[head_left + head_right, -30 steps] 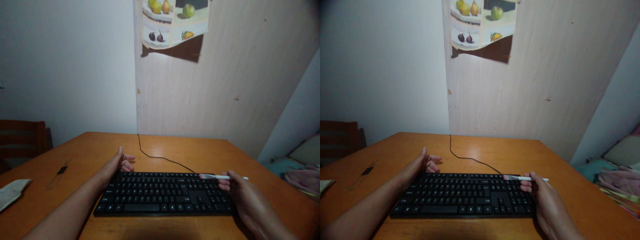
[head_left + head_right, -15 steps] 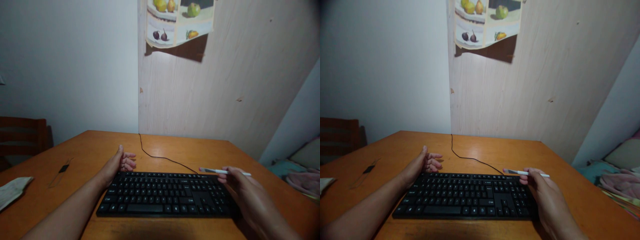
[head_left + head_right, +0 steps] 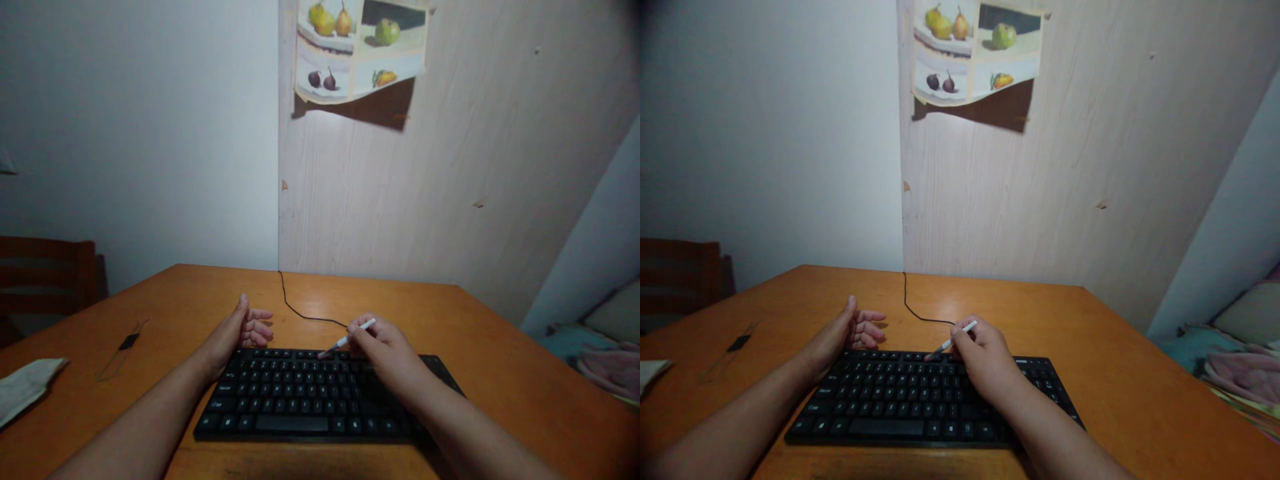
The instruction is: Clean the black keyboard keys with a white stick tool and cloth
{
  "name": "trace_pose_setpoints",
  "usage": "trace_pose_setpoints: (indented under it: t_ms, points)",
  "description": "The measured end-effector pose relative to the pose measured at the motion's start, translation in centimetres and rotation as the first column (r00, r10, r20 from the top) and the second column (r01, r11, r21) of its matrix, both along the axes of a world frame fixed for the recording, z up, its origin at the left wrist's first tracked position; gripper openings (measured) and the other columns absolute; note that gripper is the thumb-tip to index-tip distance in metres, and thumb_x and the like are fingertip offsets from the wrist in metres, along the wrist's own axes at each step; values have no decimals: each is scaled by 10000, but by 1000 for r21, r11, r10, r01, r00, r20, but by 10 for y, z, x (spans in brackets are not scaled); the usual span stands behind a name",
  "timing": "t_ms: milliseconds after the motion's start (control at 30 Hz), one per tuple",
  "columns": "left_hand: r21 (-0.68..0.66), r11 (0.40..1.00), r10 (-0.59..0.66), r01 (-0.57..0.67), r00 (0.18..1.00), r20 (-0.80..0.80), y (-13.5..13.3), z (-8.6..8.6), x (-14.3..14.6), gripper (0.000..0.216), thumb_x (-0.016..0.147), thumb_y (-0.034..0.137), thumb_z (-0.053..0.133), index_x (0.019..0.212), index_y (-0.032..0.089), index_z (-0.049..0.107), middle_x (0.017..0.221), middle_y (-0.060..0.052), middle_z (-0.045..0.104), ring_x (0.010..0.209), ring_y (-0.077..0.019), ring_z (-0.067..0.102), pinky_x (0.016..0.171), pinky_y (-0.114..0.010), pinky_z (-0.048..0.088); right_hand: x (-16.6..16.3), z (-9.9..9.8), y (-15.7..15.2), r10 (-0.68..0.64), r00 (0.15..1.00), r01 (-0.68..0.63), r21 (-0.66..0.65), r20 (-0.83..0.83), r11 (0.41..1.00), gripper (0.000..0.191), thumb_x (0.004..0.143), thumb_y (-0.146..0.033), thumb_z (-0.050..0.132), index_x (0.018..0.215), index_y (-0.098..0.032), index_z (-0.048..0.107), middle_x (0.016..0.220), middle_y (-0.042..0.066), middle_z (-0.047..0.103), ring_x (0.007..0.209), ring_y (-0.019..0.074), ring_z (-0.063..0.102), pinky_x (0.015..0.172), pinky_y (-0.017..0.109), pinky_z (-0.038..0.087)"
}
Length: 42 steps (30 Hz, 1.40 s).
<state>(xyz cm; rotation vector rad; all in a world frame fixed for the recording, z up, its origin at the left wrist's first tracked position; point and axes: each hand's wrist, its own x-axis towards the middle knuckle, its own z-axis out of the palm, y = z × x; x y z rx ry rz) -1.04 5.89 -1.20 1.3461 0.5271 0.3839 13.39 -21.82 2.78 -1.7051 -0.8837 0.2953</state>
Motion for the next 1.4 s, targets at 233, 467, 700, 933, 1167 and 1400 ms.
trace_pose_setpoints:
  t_ms: [233, 467, 700, 933, 1167, 1400]
  points:
    - [4, 1000, -9, 9, 1000, 8, 3, -2, 0, 815, 822, 843, 404, 1096, 117, 655, 791, -87, 740, 634, -174, 665, 653, -291, 487, 31, -10, -15, -107, 987, 118, -91, 117, 989, 317, 908, -413, 475, 674, -214, 551, 643, 8, 615, 634, 175, 575, 619, 284, 406]
    - [23, 1000, -1, 1, 1000, -10, 3, 0, 0, 825, 821, 850, 388, 1101, 120, 652, 786, -82, 739, 632, -173, 665, 645, -289, 487, 75, 13, -58, -263, 806, 504, -382, 530, 775, 282, 903, -357, 404, 678, -226, 512, 712, 62, 656, 709, 211, 603, 592, 290, 315]
    - [14, 1000, -1, 1, 1000, -10, 4, 0, 0, 807, 844, 831, 376, 1086, 114, 654, 783, -95, 744, 624, -165, 654, 628, -275, 487, 90, 32, -83, -396, 633, 737, -361, 665, 571, 259, 888, -388, 406, 720, -231, 525, 742, 100, 638, 723, 265, 597, 588, 326, 293]
    - [14, 1000, 3, -3, 1000, -18, 5, 0, 2, 822, 827, 846, 383, 1081, 116, 663, 785, -100, 748, 630, -163, 657, 637, -271, 494, 51, 8, -43, -71, 994, 76, -47, 86, 996, 318, 896, -502, 485, 767, -216, 541, 647, -15, 542, 605, 164, 520, 594, 280, 397]
    - [28, 1000, 1, -1, 1000, -12, 5, -2, 2, 828, 811, 854, 402, 1080, 117, 665, 783, -96, 743, 631, -171, 660, 643, -283, 499, 59, 7, -52, -262, 856, 380, -199, 446, 903, 332, 940, -425, 437, 685, -226, 510, 668, 12, 575, 671, 186, 546, 618, 294, 325]
    - [26, 1000, -5, 5, 1000, -4, 6, -3, 1, 810, 827, 839, 403, 1079, 113, 660, 785, -95, 740, 635, -165, 661, 641, -273, 496, 65, 6, -55, -229, 888, 285, -88, 399, 954, 334, 958, -460, 423, 765, -222, 556, 693, 6, 590, 677, 185, 564, 627, 292, 370]
